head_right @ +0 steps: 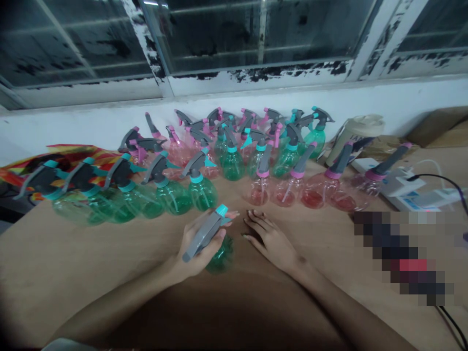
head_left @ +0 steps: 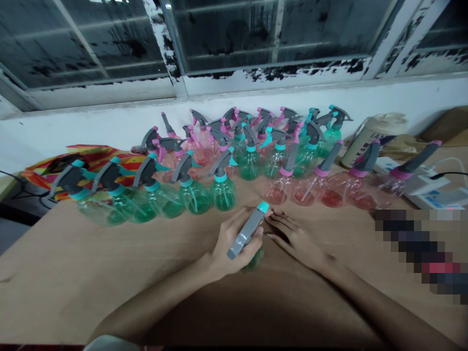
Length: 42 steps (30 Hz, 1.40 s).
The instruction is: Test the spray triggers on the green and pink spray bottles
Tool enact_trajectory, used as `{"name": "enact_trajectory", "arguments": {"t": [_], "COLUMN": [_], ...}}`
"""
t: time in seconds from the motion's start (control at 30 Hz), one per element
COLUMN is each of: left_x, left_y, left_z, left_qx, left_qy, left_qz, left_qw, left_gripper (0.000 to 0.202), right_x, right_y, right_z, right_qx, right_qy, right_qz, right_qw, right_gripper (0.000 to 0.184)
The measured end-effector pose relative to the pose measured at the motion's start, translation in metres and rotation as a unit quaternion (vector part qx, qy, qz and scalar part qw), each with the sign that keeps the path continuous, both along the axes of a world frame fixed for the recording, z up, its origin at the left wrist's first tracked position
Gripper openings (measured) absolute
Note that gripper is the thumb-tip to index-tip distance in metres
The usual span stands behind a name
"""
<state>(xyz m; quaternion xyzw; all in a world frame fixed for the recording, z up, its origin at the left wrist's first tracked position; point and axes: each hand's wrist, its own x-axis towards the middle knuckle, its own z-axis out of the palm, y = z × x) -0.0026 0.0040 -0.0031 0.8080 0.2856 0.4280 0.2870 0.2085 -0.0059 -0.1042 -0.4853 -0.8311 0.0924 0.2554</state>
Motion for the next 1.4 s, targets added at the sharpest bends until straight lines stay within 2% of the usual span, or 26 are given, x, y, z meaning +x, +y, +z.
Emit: {"name": "enact_trajectory", "arguments": {"t": [0.13,0.33,0.57,0.73,1.03,1.4], "left_x": [-0.003,-0.007,0.000,0.002,0.002,-0.001], "left_y": [0.001,0.001,0.002,0.001,-0.001,-0.002], "left_z": [0.003,0.004,0.010,0.005,-0.002,0.009], "left_qx": [-0.001,-0.009,-0.014,0.016,-0.036,-0.022], "left_qy": [-0.003,0.009,0.040,0.035,-0.007,0.017], "left_qz": [-0.002,0.033,0.024,0.029,0.015,0.011], "left_qw": [1.000,0.999,0.999,0.999,0.999,1.000], "left_gripper": [0.017,0.007,0.016,0.021,0.022,0.020], "right_x": [-0.001,0.000,0.000,0.001,0.001,0.001], "right_y": [0.000,0.000,0.001,0.001,0.001,0.000], "right_z": [0.001,0.000,-0.001,-0.003,-0.001,0.000], "right_qx": [0.003,0.007,-0.001,-0.002,-0.010,-0.013], "right_qy": [-0.001,0.004,0.001,0.009,-0.008,-0.018], "right_qz": [0.001,0.001,0.005,0.007,0.010,0.007], "right_qw": [1.000,1.000,1.000,1.000,1.000,1.000], "right_gripper": [0.044,0.049,0.047,0.050,0.051,0.049]}}
